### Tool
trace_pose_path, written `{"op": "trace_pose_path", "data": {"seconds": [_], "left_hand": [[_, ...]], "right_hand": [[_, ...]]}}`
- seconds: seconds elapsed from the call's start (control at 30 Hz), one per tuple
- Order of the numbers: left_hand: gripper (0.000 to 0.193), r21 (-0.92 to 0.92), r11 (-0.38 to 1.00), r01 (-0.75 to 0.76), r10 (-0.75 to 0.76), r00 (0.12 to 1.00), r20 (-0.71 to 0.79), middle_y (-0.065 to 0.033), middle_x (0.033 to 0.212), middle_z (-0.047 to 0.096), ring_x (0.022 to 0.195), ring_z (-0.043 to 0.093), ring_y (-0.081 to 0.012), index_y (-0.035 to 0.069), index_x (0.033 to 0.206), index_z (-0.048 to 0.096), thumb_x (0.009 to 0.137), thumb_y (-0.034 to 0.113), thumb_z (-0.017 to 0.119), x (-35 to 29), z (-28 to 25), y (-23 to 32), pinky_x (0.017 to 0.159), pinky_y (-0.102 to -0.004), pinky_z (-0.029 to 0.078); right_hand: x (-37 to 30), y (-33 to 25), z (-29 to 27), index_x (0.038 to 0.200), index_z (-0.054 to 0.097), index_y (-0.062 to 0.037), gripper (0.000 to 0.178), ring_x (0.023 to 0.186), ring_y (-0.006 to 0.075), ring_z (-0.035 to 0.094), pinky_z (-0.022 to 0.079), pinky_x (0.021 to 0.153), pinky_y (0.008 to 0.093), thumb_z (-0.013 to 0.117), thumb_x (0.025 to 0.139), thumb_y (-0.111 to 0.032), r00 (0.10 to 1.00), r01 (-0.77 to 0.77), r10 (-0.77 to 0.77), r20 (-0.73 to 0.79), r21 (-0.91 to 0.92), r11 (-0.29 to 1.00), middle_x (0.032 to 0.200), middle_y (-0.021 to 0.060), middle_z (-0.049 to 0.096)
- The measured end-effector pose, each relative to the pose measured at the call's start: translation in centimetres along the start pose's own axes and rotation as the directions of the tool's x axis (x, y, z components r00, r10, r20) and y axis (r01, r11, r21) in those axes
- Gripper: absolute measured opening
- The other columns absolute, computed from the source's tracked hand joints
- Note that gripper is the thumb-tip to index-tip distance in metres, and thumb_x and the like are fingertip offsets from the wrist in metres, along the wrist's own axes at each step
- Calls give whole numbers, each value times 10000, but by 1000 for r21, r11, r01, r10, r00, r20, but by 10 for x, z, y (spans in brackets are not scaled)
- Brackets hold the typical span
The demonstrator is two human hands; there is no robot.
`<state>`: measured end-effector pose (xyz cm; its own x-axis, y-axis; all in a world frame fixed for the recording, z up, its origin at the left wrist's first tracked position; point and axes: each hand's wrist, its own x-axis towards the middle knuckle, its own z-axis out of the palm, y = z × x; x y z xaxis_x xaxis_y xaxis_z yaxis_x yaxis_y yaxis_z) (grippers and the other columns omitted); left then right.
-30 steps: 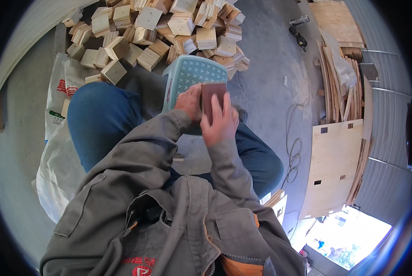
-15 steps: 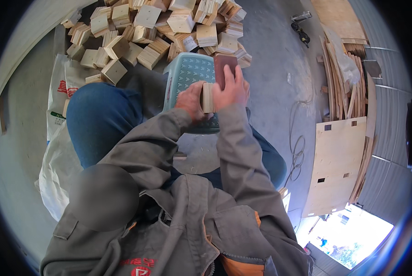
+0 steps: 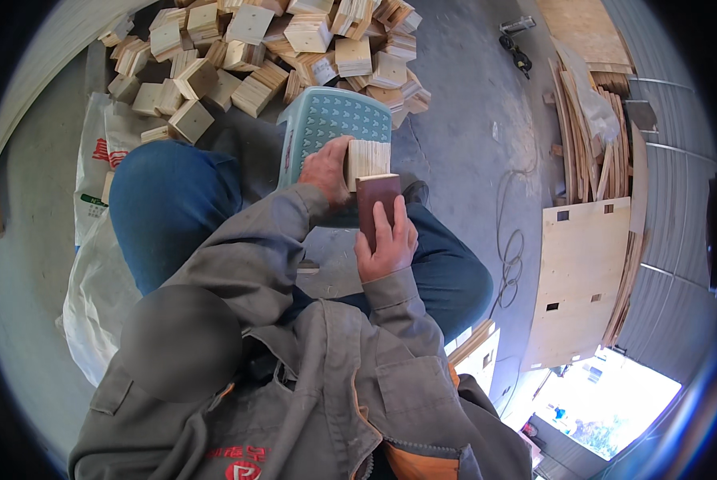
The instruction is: The person sits on the floor and sands small wooden blocks one by one using a sanding block. They pick up each block from a pile, sand its surfaces, and place it onto a growing stack.
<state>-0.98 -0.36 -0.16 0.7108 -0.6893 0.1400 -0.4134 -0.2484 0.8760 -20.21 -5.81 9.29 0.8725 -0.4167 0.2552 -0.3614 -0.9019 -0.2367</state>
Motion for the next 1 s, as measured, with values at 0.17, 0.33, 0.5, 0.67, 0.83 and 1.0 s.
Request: {"op": "trace_pose_path", "data": {"seconds": [0.17,0.33,0.5,0.67,0.83,1.0], "left_hand": [[934,-22,1000,19,-19,1000,1,-196,1431,582,1337,574,-392,107,1506,435,747,394,899,0,4,-5,1102,-504,447],[1003,13,1000,3,-3,1000,-25,-214,1394,602,1295,601,-416,90,1494,432,681,381,942,2,-1,-1,1081,-513,480],[1037,-14,1000,-6,6,1000,13,-212,1369,611,1258,616,-433,105,1477,437,624,358,971,5,-5,7,1059,-508,513],[1001,-31,999,26,-25,999,41,-170,1437,574,1344,565,-378,120,1500,425,678,385,931,1,3,-9,1089,-499,451],[850,-65,997,31,-29,999,30,-188,1433,586,1339,573,-386,119,1505,435,796,348,846,4,12,-12,1089,-505,447],[796,-54,998,28,-24,998,64,-182,1464,573,1362,558,-385,120,1504,442,833,340,809,3,6,-14,1109,-508,425]], "right_hand": [[28,4,13,1478,610,-141,697,1312,415,517,419,1100,536,792,806,-182,997,26,-25,-69,5,1000,1619,220,444],[120,15,38,1464,631,-202,653,1326,389,523,409,1119,551,770,826,-232,991,-127,125,-44,-57,990,1626,144,461],[181,23,38,1503,599,-227,643,1350,381,507,408,1129,555,730,876,-276,944,-306,318,86,-127,943,1642,49,463],[121,15,29,1490,602,-178,629,1322,380,512,415,1107,565,726,879,-266,987,-158,160,33,-49,986,1637,31,475],[34,-12,2,1469,618,-129,679,1280,387,525,427,1073,540,775,812,-203,1000,-8,8,-5,6,1000,1604,78,510],[17,-22,-5,1440,638,-107,686,1271,378,544,436,1066,503,792,774,-164,998,61,-62,-10,-23,998,1567,105,549]]}}
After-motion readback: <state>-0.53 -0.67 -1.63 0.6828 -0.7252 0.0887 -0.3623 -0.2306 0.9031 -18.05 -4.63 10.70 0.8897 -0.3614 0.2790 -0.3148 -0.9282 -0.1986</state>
